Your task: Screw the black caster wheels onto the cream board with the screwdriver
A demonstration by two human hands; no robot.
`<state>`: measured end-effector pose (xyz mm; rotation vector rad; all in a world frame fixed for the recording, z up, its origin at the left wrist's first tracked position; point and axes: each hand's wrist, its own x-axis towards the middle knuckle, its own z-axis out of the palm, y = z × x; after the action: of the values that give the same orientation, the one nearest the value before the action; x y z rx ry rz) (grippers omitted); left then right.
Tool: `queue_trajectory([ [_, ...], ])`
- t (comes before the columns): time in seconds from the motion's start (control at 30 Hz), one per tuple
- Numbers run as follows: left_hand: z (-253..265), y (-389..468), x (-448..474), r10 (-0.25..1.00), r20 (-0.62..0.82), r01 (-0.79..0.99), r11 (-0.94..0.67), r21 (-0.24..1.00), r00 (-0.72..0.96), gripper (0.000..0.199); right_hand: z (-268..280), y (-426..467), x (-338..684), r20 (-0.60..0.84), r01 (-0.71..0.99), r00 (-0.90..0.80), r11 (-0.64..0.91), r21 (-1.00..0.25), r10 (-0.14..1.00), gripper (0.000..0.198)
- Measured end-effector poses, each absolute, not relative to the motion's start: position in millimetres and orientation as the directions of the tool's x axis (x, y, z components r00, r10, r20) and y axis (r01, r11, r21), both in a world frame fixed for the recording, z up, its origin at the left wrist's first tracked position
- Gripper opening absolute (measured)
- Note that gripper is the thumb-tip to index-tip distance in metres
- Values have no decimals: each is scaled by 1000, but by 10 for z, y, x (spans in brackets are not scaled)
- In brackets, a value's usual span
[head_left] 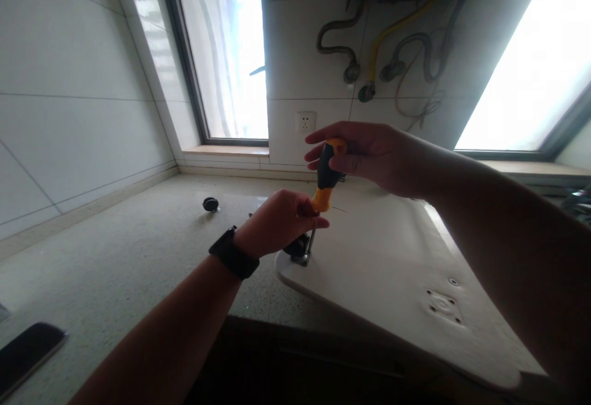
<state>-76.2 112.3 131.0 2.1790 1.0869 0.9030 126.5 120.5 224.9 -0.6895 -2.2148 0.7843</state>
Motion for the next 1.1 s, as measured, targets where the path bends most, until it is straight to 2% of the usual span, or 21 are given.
queue_trajectory([
  [0.13,1331,1124,-801,810,327,468,-558,685,487,24,2230,1144,1171,530,423,-481,714,-557,698,37],
  [0.33,1333,1126,-835,768,338,417,-597,685,544,25,2145,1071,1033,721,601,-268,696,-393,639,45],
  [0.47,1315,1119,-800,819,326,447,-541,712,472,32,2126,1050,977,770,724,-187,615,-312,610,44],
  [0.57,1310,1113,-783,838,318,472,-519,712,443,30,2145,1064,978,770,774,-185,573,-269,611,42],
  [0.63,1314,1111,-784,833,332,495,-536,684,443,29,2166,1092,1015,720,702,-228,623,-345,655,37],
  [0.7,1322,1112,-793,816,353,515,-566,643,457,29,2188,1126,1075,607,494,-351,692,-527,713,29],
  [0.77,1330,1114,-803,801,360,510,-587,629,479,28,2205,1154,1140,493,269,-516,680,-683,700,38],
  [0.83,1336,1116,-811,795,356,493,-591,639,492,27,2220,1170,1189,448,176,-599,655,-735,664,47],
  [0.97,1341,1119,-815,801,331,485,-574,660,499,27,2254,1177,1211,454,226,-559,655,-721,694,41],
  [1.1,1342,1119,-817,786,326,432,-576,694,525,22,2255,1163,1157,506,368,-420,652,-663,753,42],
])
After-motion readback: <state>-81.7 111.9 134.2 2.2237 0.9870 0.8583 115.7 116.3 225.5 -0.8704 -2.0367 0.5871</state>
